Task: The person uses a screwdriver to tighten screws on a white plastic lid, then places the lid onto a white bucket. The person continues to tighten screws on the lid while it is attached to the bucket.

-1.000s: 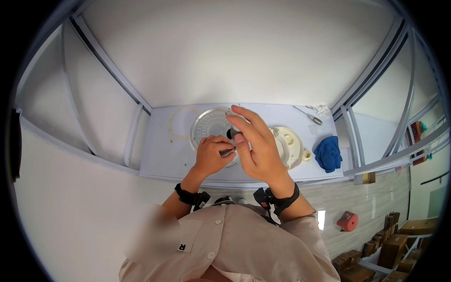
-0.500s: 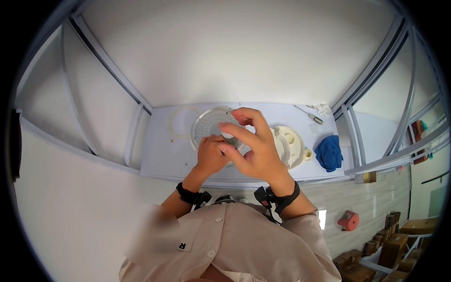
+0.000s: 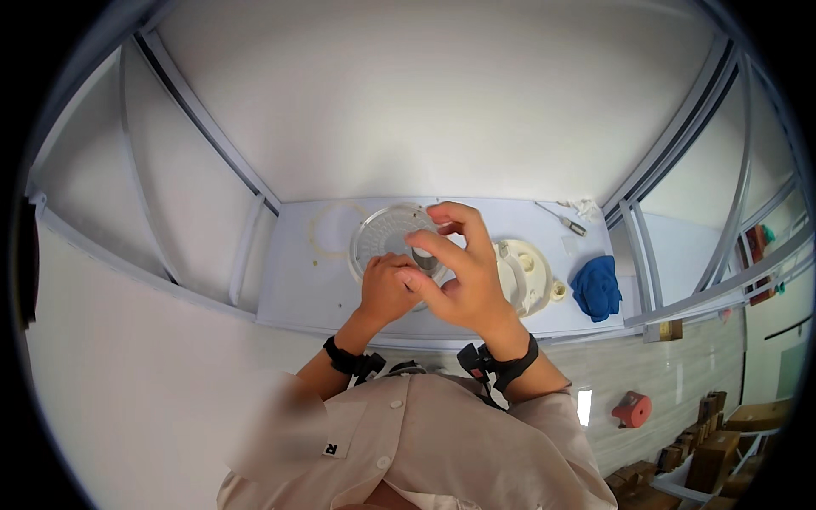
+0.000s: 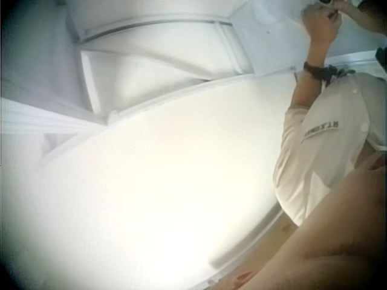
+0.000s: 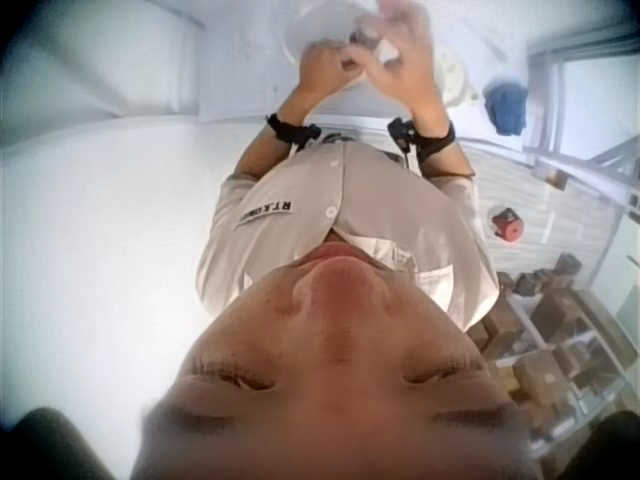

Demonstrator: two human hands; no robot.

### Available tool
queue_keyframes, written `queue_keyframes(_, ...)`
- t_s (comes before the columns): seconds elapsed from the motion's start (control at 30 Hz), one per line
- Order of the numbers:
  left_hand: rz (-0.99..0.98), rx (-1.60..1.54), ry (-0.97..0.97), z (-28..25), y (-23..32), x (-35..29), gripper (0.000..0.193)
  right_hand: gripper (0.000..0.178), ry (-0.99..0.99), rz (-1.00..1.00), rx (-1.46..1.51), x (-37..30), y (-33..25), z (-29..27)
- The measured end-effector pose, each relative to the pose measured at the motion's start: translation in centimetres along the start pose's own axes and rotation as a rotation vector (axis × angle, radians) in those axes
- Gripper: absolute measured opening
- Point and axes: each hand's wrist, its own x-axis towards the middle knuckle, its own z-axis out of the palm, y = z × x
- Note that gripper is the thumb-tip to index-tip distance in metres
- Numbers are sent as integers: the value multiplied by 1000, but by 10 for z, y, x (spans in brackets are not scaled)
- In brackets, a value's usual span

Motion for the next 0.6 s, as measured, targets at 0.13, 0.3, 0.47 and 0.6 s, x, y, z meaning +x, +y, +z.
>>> queue_keyframes(0.13,41,-20,35,1,0,0,8,32,49,19,-67,-14,11,0)
queue_keyframes(0.3,50,-21,49,-1,2,-1,8,36,4,39,102,-4,6,-4)
queue_keyframes(0.47,46,1,57,-1,-1,-3,8,39,-81,-8,2,3,-1,-8)
queue_keyframes(0.6,62,-10,76,-2,3,-2,8,39,-84,68,-27,-8,4,-7)
